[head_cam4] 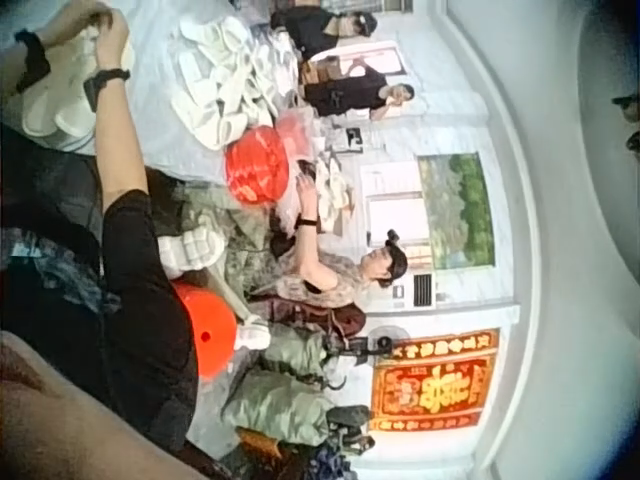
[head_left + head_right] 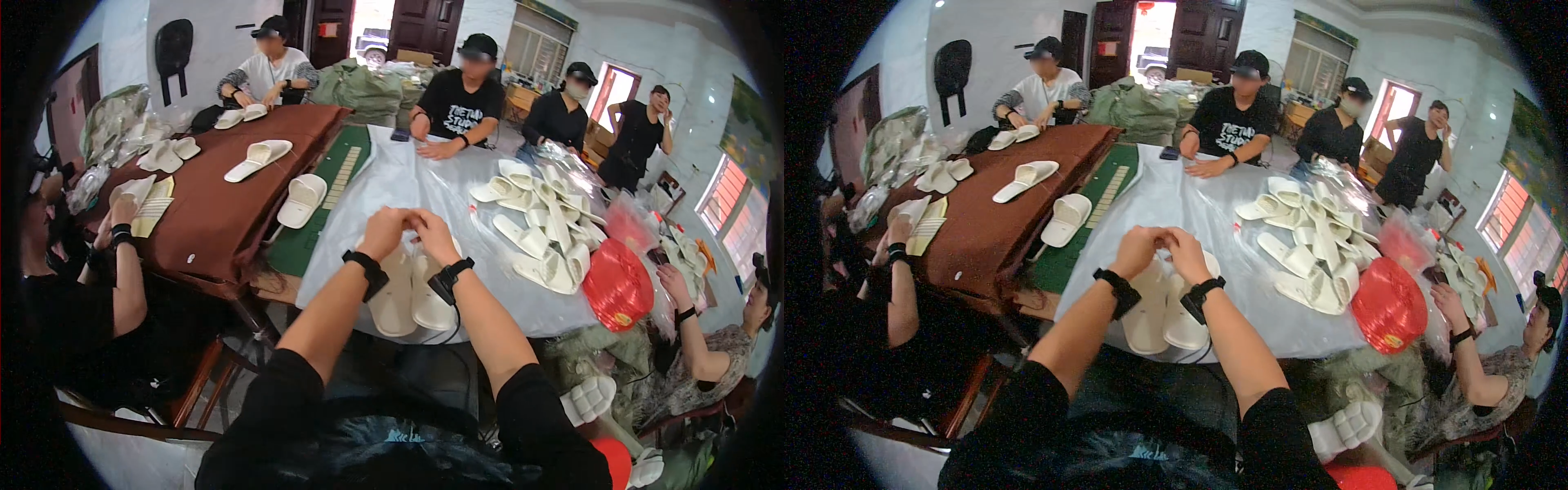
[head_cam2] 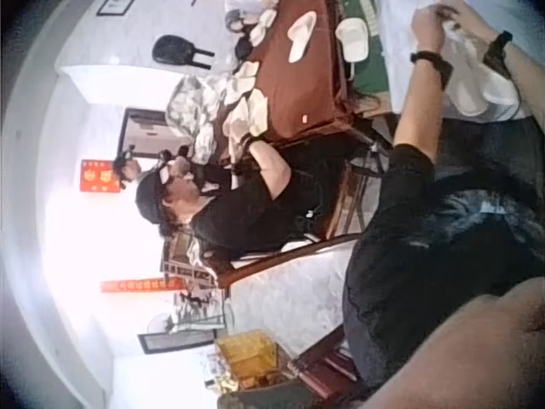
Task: Assembling and inspecting white slippers at a production table.
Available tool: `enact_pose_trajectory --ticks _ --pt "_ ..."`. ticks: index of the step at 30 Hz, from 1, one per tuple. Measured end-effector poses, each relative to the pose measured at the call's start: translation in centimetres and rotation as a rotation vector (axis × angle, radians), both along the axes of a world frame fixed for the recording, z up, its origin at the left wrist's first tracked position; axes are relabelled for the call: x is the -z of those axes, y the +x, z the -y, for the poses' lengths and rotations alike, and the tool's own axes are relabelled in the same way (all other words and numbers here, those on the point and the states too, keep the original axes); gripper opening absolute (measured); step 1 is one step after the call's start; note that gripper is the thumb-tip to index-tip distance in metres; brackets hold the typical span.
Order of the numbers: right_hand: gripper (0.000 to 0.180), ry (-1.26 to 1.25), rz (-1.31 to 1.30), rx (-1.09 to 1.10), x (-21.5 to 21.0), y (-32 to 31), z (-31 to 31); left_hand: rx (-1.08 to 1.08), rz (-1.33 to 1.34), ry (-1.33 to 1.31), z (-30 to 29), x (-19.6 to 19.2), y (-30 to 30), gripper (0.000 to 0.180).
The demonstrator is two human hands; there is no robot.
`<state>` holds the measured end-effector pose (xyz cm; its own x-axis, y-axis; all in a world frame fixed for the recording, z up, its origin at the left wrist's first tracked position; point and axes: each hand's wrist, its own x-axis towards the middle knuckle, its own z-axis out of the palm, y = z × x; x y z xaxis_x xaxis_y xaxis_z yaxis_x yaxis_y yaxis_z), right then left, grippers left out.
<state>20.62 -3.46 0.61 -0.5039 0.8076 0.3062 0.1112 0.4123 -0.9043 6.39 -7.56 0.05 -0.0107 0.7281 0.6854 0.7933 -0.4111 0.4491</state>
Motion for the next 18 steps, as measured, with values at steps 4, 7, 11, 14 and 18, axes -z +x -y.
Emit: enact_pose_trajectory --ticks 4,7,11,14,18 --pt "0.018 -0.014 -0.038 0.110 2.2 -0.6 0.2 0.033 0.320 -0.141 0.4 1.4 0.6 0.013" --pt "0.012 0.018 -0.044 0.168 2.3 -0.6 0.7 0.142 0.626 -0.234 0.2 2.5 0.2 0.008" --pt "0.012 0.110 0.064 0.262 1.5 -1.3 1.4 0.193 0.739 -0.261 -0.2 3.3 -0.6 0.008" --pt "0.015 0.168 0.083 0.311 1.9 -0.9 0.6 0.232 0.801 -0.234 0.1 2.7 0.0 0.010" --pt "0.019 0.171 0.007 0.356 1.9 -0.6 0.5 0.166 0.944 -0.260 0.7 2.4 0.3 0.008"
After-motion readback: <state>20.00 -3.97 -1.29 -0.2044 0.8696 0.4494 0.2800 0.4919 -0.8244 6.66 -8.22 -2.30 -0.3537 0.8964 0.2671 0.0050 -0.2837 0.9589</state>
